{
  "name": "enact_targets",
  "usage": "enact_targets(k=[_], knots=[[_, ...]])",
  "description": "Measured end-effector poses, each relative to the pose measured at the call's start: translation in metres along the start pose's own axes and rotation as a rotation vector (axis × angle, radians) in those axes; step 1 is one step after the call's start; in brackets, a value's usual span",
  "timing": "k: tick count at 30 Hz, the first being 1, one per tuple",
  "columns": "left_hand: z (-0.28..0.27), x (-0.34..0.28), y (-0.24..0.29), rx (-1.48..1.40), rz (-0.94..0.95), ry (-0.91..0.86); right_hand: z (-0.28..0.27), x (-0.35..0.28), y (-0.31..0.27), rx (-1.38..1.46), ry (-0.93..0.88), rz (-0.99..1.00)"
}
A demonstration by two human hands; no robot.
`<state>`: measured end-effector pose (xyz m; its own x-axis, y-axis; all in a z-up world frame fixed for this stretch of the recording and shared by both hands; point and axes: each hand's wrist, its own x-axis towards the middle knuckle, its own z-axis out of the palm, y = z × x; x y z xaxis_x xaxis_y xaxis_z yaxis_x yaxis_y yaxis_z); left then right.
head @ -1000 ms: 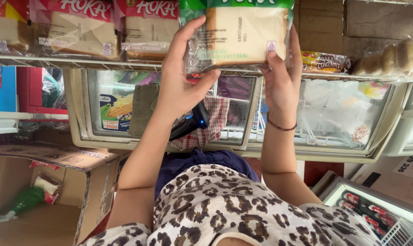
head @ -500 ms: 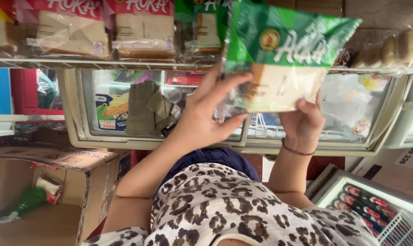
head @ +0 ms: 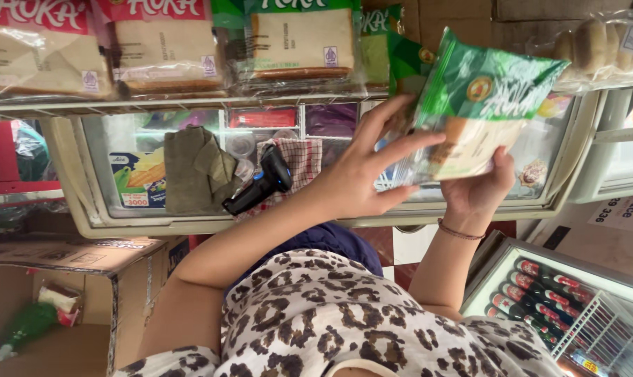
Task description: The person picks up several packaged sandwiches from a box one by one, wipes each package with a cloth, scans the barcode using a handheld scanner, and places the cleaned items onto a shelf above a cooler.
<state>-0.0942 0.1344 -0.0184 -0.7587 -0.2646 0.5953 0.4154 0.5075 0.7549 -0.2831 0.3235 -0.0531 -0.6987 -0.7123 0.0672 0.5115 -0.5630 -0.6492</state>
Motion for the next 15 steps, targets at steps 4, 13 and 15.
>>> enact_targets(k=[4, 13, 15], knots=[[0.008, 0.008, -0.017, 0.039, 0.023, 0.040, 0.007, 0.020, -0.006, -0.030, 0.119, -0.036], [-0.048, 0.001, -0.050, 0.846, -0.049, 0.213, 0.018, 0.076, 0.020, -0.097, 0.207, -0.153], [-0.055, -0.002, -0.049, 0.942, -0.134, 0.157, 0.027, 0.080, 0.023, -0.169, 0.151, -0.163]])
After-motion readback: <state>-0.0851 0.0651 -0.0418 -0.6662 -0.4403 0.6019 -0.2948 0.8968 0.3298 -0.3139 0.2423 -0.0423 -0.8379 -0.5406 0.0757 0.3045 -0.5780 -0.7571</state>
